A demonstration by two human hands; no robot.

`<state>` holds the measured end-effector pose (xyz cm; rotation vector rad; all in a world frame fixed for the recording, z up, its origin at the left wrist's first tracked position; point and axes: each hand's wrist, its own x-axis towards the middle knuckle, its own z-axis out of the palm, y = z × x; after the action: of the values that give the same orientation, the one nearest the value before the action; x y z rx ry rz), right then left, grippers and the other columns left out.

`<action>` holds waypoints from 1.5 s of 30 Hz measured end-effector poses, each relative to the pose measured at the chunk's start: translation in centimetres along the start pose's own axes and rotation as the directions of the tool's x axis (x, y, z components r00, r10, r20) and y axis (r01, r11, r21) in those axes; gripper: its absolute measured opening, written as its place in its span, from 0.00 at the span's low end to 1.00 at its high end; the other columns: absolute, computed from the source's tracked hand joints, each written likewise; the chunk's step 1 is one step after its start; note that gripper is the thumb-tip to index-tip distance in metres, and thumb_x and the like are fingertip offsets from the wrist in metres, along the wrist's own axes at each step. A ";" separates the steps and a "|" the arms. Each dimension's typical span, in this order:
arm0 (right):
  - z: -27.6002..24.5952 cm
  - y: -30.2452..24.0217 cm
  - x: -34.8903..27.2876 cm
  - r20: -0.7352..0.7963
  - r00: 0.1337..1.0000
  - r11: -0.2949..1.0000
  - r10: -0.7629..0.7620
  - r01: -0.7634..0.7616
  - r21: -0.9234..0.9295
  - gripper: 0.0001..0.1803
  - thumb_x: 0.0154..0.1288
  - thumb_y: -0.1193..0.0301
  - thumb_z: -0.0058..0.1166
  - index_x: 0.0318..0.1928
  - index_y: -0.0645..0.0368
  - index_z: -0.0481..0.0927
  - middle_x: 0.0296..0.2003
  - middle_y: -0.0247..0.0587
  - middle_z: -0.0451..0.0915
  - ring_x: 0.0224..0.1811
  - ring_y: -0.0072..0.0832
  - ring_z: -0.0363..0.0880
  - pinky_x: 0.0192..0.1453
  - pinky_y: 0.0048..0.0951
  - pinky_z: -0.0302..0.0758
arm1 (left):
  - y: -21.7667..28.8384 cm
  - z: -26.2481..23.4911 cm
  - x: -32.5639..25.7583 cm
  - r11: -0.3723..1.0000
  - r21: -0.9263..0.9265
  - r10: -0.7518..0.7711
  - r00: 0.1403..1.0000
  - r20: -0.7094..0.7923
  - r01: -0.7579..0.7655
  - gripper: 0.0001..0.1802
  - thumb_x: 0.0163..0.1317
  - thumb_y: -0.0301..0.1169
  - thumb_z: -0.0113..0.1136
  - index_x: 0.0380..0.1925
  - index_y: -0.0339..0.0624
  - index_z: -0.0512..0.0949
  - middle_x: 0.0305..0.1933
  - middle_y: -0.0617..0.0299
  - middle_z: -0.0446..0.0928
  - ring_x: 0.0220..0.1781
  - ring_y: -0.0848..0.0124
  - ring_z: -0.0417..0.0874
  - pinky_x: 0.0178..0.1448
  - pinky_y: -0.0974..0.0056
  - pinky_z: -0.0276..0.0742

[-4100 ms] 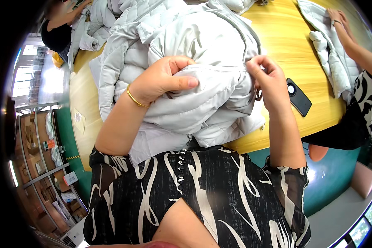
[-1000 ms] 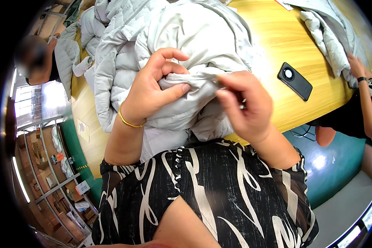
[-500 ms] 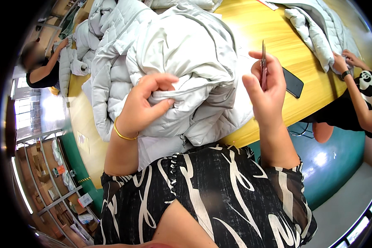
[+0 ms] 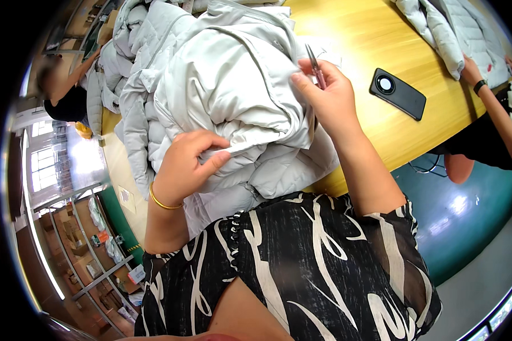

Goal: The person uses a pair of small scissors to trim loose threads and excess fabric from a light gray puffer jacket. They manipulate the jacket to access different areas, including the zipper and seams, while working at a table in a busy workshop environment.

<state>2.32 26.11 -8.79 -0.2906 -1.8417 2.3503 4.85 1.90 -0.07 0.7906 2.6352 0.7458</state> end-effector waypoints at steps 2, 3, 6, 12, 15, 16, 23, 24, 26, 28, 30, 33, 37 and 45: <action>-0.1 0.7 0.0 0.083 0.996 0.997 0.042 -0.047 0.056 0.09 0.57 0.72 0.58 0.37 0.64 0.77 0.29 0.27 0.75 0.28 0.10 0.68 0.32 0.14 0.67 | 1.4 0.4 1.1 0.991 -0.131 -0.026 0.993 -0.119 0.010 0.11 0.52 0.33 0.61 0.34 0.40 0.77 0.32 0.60 0.76 0.35 0.67 0.75 0.44 0.66 0.68; 0.0 0.8 0.0 0.102 0.994 0.995 0.041 -0.050 0.085 0.08 0.58 0.73 0.57 0.36 0.63 0.76 0.28 0.26 0.74 0.27 0.10 0.67 0.32 0.14 0.65 | 2.3 0.9 1.4 0.978 -0.205 -0.007 0.987 -0.159 -0.026 0.12 0.52 0.33 0.61 0.34 0.39 0.76 0.31 0.60 0.75 0.34 0.68 0.75 0.43 0.67 0.69; 0.5 0.6 -0.3 0.130 0.991 0.986 0.014 -0.035 0.160 0.05 0.59 0.73 0.55 0.33 0.62 0.76 0.25 0.23 0.72 0.26 0.09 0.65 0.30 0.13 0.63 | 4.6 2.9 3.1 0.943 -0.322 0.011 0.973 -0.232 -0.087 0.13 0.50 0.33 0.64 0.32 0.37 0.75 0.31 0.61 0.74 0.32 0.71 0.74 0.38 0.70 0.71; 1.3 -2.5 -1.2 0.155 0.988 0.957 -0.025 -0.021 0.288 0.04 0.61 0.74 0.53 0.32 0.61 0.75 0.25 0.22 0.71 0.27 0.09 0.64 0.31 0.12 0.61 | 4.6 4.5 4.3 0.979 -0.199 -0.080 0.987 -0.138 0.051 0.13 0.47 0.33 0.66 0.27 0.38 0.74 0.25 0.64 0.72 0.23 0.76 0.70 0.30 0.73 0.69; 2.0 -3.6 -1.3 0.201 0.979 0.932 -0.039 -0.037 0.362 0.04 0.61 0.73 0.53 0.32 0.61 0.74 0.25 0.22 0.70 0.26 0.09 0.63 0.30 0.12 0.61 | 4.8 4.7 3.6 0.967 -0.256 -0.054 0.979 -0.199 0.001 0.13 0.47 0.33 0.66 0.26 0.37 0.74 0.21 0.65 0.70 0.20 0.78 0.68 0.28 0.73 0.67; 2.3 -4.1 -1.2 0.226 0.973 0.920 -0.043 -0.050 0.388 0.04 0.61 0.73 0.53 0.32 0.61 0.74 0.24 0.22 0.70 0.26 0.09 0.63 0.30 0.11 0.60 | 4.9 4.5 3.3 0.966 -0.260 -0.048 0.978 -0.205 -0.007 0.12 0.48 0.33 0.65 0.26 0.37 0.74 0.21 0.65 0.70 0.20 0.78 0.68 0.28 0.73 0.67; 3.5 -4.6 -1.0 0.263 0.959 0.915 -0.106 -0.009 0.403 0.03 0.60 0.75 0.54 0.32 0.61 0.75 0.26 0.22 0.71 0.27 0.08 0.65 0.31 0.10 0.62 | 3.5 4.8 2.1 0.896 -0.445 -0.094 0.971 -0.220 -0.015 0.12 0.53 0.35 0.62 0.28 0.39 0.73 0.21 0.64 0.72 0.21 0.78 0.72 0.27 0.72 0.69; 3.7 -4.3 -0.6 0.229 0.963 0.917 -0.139 0.038 0.397 0.03 0.60 0.75 0.54 0.33 0.62 0.75 0.27 0.22 0.71 0.27 0.08 0.65 0.32 0.10 0.63 | 3.1 4.8 1.9 0.766 -0.643 -0.151 0.977 -0.148 0.021 0.11 0.55 0.34 0.61 0.29 0.38 0.73 0.21 0.65 0.72 0.22 0.79 0.72 0.28 0.72 0.69; 3.2 -3.5 0.1 0.211 0.971 0.939 -0.115 0.036 0.343 0.04 0.60 0.75 0.55 0.34 0.62 0.76 0.28 0.23 0.73 0.30 0.09 0.67 0.35 0.12 0.64 | 2.4 4.7 1.6 0.386 -0.917 -0.202 0.979 0.023 0.101 0.10 0.58 0.33 0.59 0.29 0.38 0.73 0.22 0.68 0.73 0.24 0.81 0.71 0.30 0.74 0.69; 3.4 -2.8 0.3 0.201 0.974 0.950 -0.107 0.040 0.310 0.04 0.60 0.75 0.55 0.34 0.63 0.76 0.29 0.24 0.74 0.30 0.10 0.68 0.36 0.13 0.65 | 1.9 4.4 1.5 0.284 -0.953 -0.177 0.982 0.058 0.108 0.09 0.60 0.32 0.58 0.30 0.38 0.73 0.25 0.70 0.73 0.26 0.82 0.71 0.32 0.76 0.69; 3.7 -2.6 0.3 0.182 0.978 0.959 -0.101 0.047 0.280 0.05 0.60 0.75 0.55 0.34 0.63 0.76 0.29 0.25 0.74 0.31 0.10 0.69 0.37 0.14 0.66 | 1.5 4.4 1.5 0.228 -0.963 -0.170 0.980 0.106 0.143 0.09 0.59 0.32 0.58 0.30 0.39 0.73 0.25 0.69 0.73 0.26 0.82 0.72 0.32 0.76 0.69; 3.7 -2.3 0.3 0.182 0.979 0.966 -0.091 0.042 0.256 0.05 0.59 0.75 0.55 0.35 0.63 0.76 0.29 0.25 0.74 0.31 0.11 0.69 0.37 0.14 0.66 | 1.2 4.4 1.4 0.160 -0.974 -0.165 0.977 0.135 0.162 0.09 0.59 0.33 0.58 0.29 0.40 0.73 0.24 0.69 0.73 0.26 0.82 0.72 0.33 0.76 0.69; 3.6 -2.1 0.5 0.182 0.981 0.975 -0.071 0.030 0.218 0.05 0.59 0.75 0.55 0.35 0.63 0.76 0.29 0.25 0.74 0.31 0.11 0.69 0.37 0.14 0.66 | 0.8 4.5 1.8 0.135 -0.972 -0.153 0.974 0.169 0.190 0.08 0.59 0.34 0.58 0.28 0.41 0.73 0.24 0.70 0.73 0.27 0.82 0.72 0.33 0.76 0.70; 3.1 -1.7 0.0 0.159 0.986 0.959 -0.051 0.003 0.284 0.05 0.59 0.75 0.55 0.35 0.62 0.76 0.28 0.24 0.73 0.29 0.10 0.67 0.35 0.13 0.64 | 0.7 5.3 1.6 0.250 -0.958 -0.091 0.988 0.122 0.141 0.07 0.60 0.32 0.56 0.31 0.40 0.72 0.27 0.69 0.73 0.28 0.81 0.72 0.34 0.76 0.69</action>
<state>1.59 23.54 -6.41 -0.0369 -1.5266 2.6452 6.01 5.47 -4.26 0.1755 1.5319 1.9571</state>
